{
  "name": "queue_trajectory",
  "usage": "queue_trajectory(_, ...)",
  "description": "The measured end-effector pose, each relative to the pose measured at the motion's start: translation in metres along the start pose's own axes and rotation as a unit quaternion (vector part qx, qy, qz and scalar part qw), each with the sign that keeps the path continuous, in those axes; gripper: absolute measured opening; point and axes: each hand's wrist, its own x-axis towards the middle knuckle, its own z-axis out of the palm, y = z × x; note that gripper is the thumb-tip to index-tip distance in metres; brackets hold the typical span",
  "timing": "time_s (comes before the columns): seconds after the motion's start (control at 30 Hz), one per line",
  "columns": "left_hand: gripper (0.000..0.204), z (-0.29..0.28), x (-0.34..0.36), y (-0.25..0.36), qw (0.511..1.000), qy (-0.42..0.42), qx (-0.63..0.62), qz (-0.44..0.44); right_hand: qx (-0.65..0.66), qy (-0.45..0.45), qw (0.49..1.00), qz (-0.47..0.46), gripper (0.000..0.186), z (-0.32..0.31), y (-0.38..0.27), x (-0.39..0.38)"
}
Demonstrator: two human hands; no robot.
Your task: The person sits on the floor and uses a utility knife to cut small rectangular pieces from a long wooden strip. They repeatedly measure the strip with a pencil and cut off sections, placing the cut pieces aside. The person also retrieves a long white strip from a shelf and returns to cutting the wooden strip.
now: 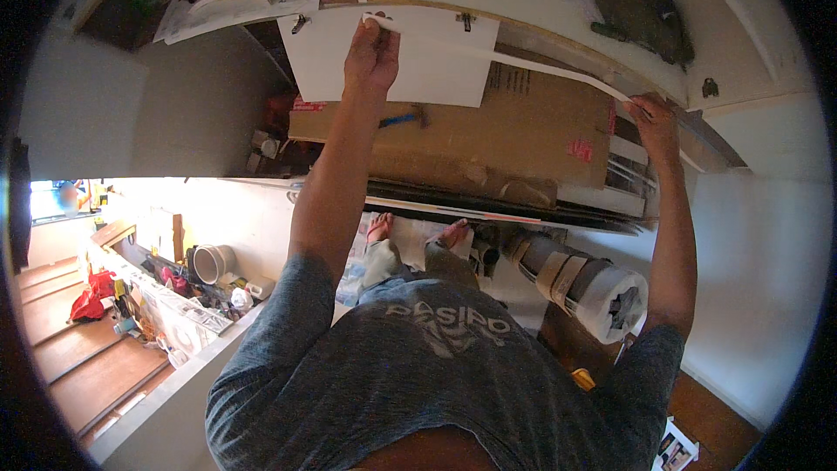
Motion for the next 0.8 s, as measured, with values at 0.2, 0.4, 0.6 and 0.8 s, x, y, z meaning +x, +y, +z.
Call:
queue_trajectory(0.2,0.006,-0.003,0.036,-0.008,0.999,0.005,0.029,0.017,0.043,0.031,0.999,0.008,0.024,0.020,0.023,0.017)
queue_trajectory(0.4,0.007,0.000,0.049,-0.017,0.998,0.049,0.004,0.045,-0.025,0.066,0.997,-0.013,0.024,0.040,0.034,0.025)
queue_trajectory(0.6,0.016,-0.009,0.059,-0.019,0.998,0.014,-0.020,0.059,-0.024,0.097,0.995,-0.013,0.024,0.040,0.028,0.033)
queue_trajectory(0.8,0.022,0.000,0.057,-0.017,0.995,0.059,-0.009,0.082,-0.064,0.098,0.993,-0.021,0.023,0.041,0.024,0.039)
